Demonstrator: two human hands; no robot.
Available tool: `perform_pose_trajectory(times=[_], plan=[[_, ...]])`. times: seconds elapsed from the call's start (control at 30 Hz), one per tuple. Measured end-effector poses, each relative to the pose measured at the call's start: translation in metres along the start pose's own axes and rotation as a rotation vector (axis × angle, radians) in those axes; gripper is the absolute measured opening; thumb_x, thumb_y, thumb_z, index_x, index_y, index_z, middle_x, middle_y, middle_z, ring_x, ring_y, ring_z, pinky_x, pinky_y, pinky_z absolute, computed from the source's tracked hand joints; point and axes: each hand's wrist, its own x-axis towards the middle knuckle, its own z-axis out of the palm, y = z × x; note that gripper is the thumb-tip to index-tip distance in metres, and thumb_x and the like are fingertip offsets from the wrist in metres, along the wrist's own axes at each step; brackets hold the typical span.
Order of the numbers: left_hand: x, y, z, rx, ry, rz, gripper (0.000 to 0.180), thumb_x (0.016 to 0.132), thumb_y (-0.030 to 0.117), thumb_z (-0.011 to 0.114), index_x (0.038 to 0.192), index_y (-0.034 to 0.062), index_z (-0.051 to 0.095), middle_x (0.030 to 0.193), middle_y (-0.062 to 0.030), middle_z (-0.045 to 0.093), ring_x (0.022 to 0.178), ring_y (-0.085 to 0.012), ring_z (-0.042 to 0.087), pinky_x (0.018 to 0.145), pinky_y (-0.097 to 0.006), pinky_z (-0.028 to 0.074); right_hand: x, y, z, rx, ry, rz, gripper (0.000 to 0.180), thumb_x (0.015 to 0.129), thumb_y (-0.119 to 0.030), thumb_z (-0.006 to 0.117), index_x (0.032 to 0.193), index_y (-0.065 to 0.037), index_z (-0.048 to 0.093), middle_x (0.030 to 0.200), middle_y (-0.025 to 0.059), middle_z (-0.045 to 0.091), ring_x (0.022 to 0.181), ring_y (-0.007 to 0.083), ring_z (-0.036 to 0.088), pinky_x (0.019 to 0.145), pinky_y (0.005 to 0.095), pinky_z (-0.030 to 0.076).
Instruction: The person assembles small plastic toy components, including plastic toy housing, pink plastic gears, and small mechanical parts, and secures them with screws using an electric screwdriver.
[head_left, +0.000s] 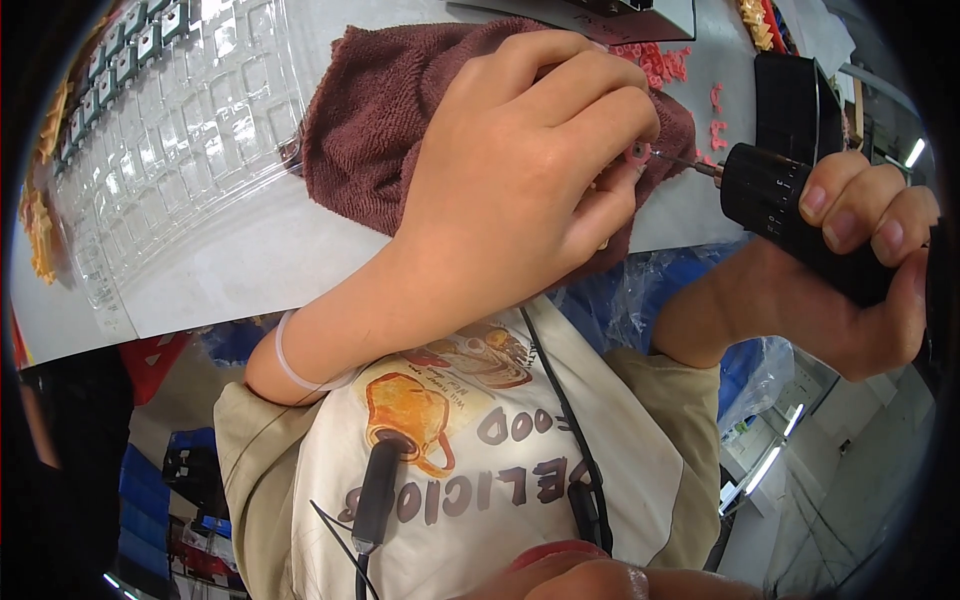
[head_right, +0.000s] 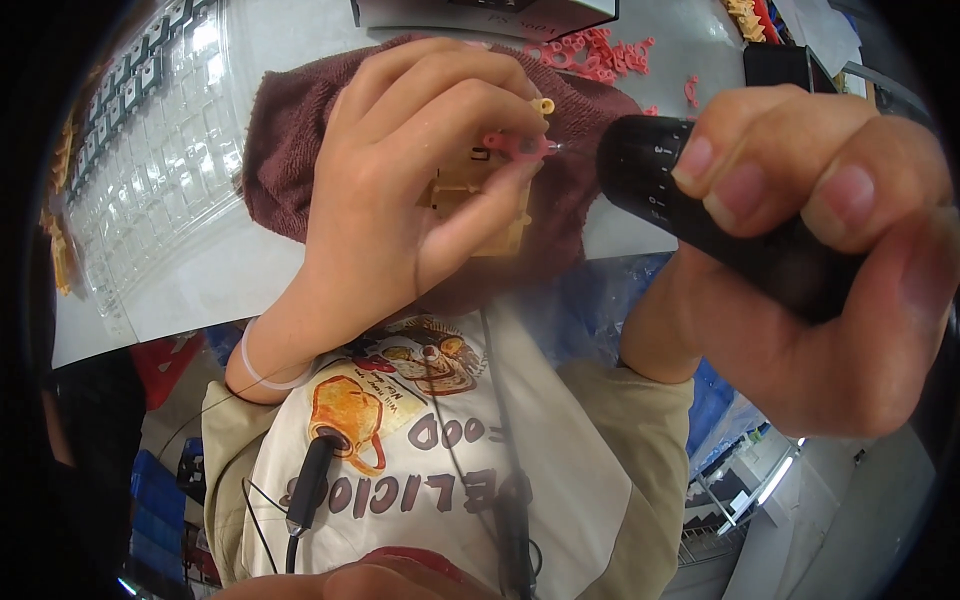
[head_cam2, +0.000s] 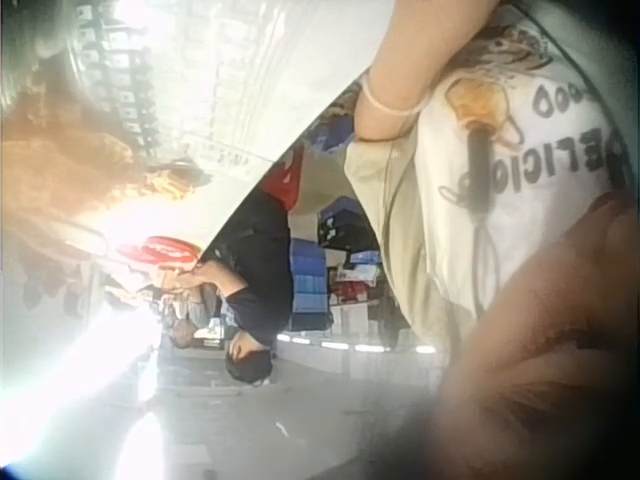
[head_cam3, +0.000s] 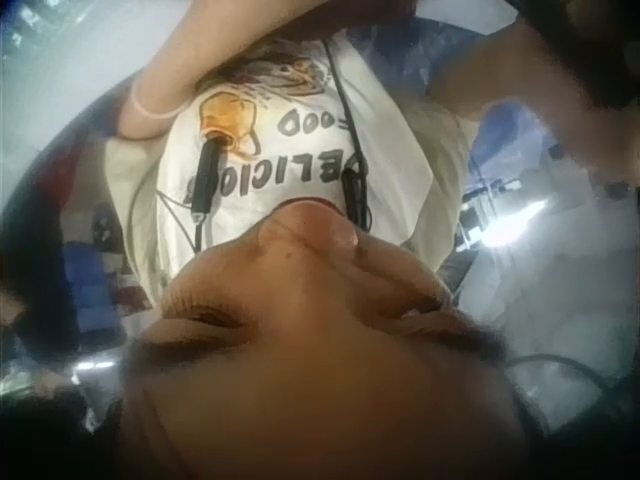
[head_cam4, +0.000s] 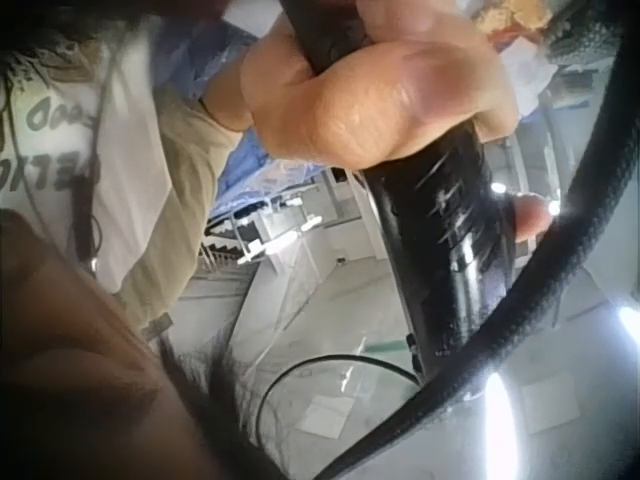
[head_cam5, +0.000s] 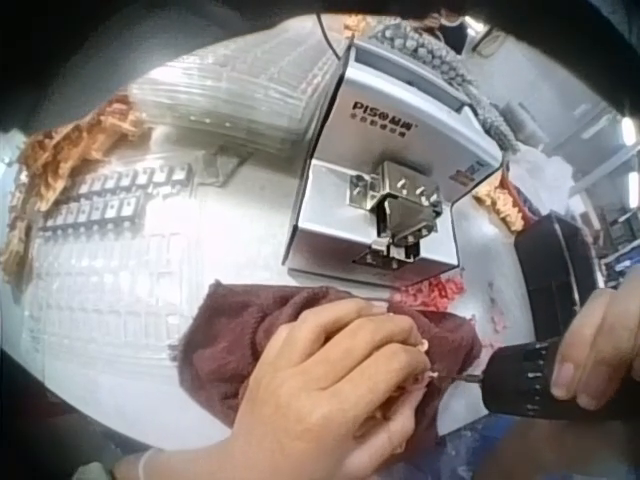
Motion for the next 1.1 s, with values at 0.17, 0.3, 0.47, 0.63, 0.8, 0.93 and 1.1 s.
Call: perform_pose_trajectory(times=[0.17, 0.3, 0.47, 0.63, 0.8, 0.93, 1.1], plan=[[0.0, 0.0, 0.001, 0.024, 0.007, 0.005, 0.019, 0.074, 0.006, 0.074, 0.092, 0.0082, 0.067, 0.104, -0.0027, 0.067, 0.108, -0.0276, 0.059, 0.093, -0.039, 0.045, 0.001, -0.001, 0.0, -0.019, -0.015, 0.029, 0.017, 0.088, -0.021, 0.044, 0.081, -0.007, 0.051, 0.081, 0.0061, 0.05, 0.06, 0.0164, 0.048, 0.056, 0.0358, 0.043], [0.001, 0.0, 0.002, 0.005, 0.007, 0.006, 0.019, 0.073, 0.006, 0.074, 0.091, 0.0082, 0.067, 0.103, -0.0026, 0.067, 0.106, -0.0274, 0.06, 0.093, -0.039, 0.046, 0.001, -0.002, 0.0, -0.029, -0.029, 0.05, 0.017, 0.088, -0.021, 0.044, 0.081, -0.007, 0.05, 0.081, 0.0057, 0.049, 0.061, 0.0167, 0.048, 0.056, 0.0358, 0.042], [0.001, -0.002, 0.004, 0.025, 0.021, 0.03, 0.019, 0.073, 0.006, 0.075, 0.09, 0.0083, 0.066, 0.102, -0.0024, 0.068, 0.105, -0.0273, 0.061, 0.092, -0.039, 0.046, 0.001, -0.005, 0.001, -0.048, -0.046, 0.077, 0.016, 0.089, -0.021, 0.044, 0.08, -0.008, 0.049, 0.081, 0.0052, 0.048, 0.061, 0.017, 0.049, 0.056, 0.0357, 0.042], [0.001, -0.001, 0.003, 0.03, 0.014, 0.027, 0.018, 0.074, 0.007, 0.075, 0.09, 0.008, 0.066, 0.102, -0.002, 0.068, 0.106, -0.0274, 0.061, 0.092, -0.039, 0.046, 0.0, -0.006, 0.003, -0.061, -0.058, 0.097, 0.017, 0.09, -0.02, 0.044, 0.08, -0.008, 0.049, 0.081, 0.0051, 0.048, 0.061, 0.0174, 0.05, 0.056, 0.0358, 0.042], [0.001, -0.002, 0.003, 0.033, 0.013, 0.024, 0.019, 0.074, 0.007, 0.075, 0.091, 0.0079, 0.066, 0.102, -0.0022, 0.069, 0.106, -0.0275, 0.061, 0.092, -0.039, 0.046, -0.002, -0.004, 0.008, -0.053, -0.057, 0.123, 0.018, 0.092, -0.02, 0.043, 0.081, -0.007, 0.049, 0.081, 0.0059, 0.049, 0.061, 0.0181, 0.052, 0.056, 0.0366, 0.044], [0.001, -0.005, 0.003, 0.02, 0.0, 0.021, 0.019, 0.075, 0.007, 0.075, 0.091, 0.008, 0.067, 0.103, -0.002, 0.069, 0.106, -0.0274, 0.061, 0.092, -0.039, 0.046, -0.004, -0.002, 0.013, -0.047, -0.055, 0.146, 0.019, 0.093, -0.02, 0.042, 0.082, -0.006, 0.049, 0.081, 0.0066, 0.05, 0.062, 0.0187, 0.053, 0.057, 0.0372, 0.045], [0.005, 0.006, -0.009, 0.056, -0.039, 0.032, 0.018, 0.075, 0.006, 0.075, 0.091, 0.0079, 0.066, 0.102, -0.0017, 0.069, 0.105, -0.0272, 0.061, 0.092, -0.038, 0.046, -0.011, -0.002, 0.017, -0.045, -0.045, 0.177, 0.021, 0.095, -0.02, 0.042, 0.082, -0.005, 0.049, 0.081, 0.0074, 0.051, 0.062, 0.0194, 0.055, 0.058, 0.038, 0.047]])
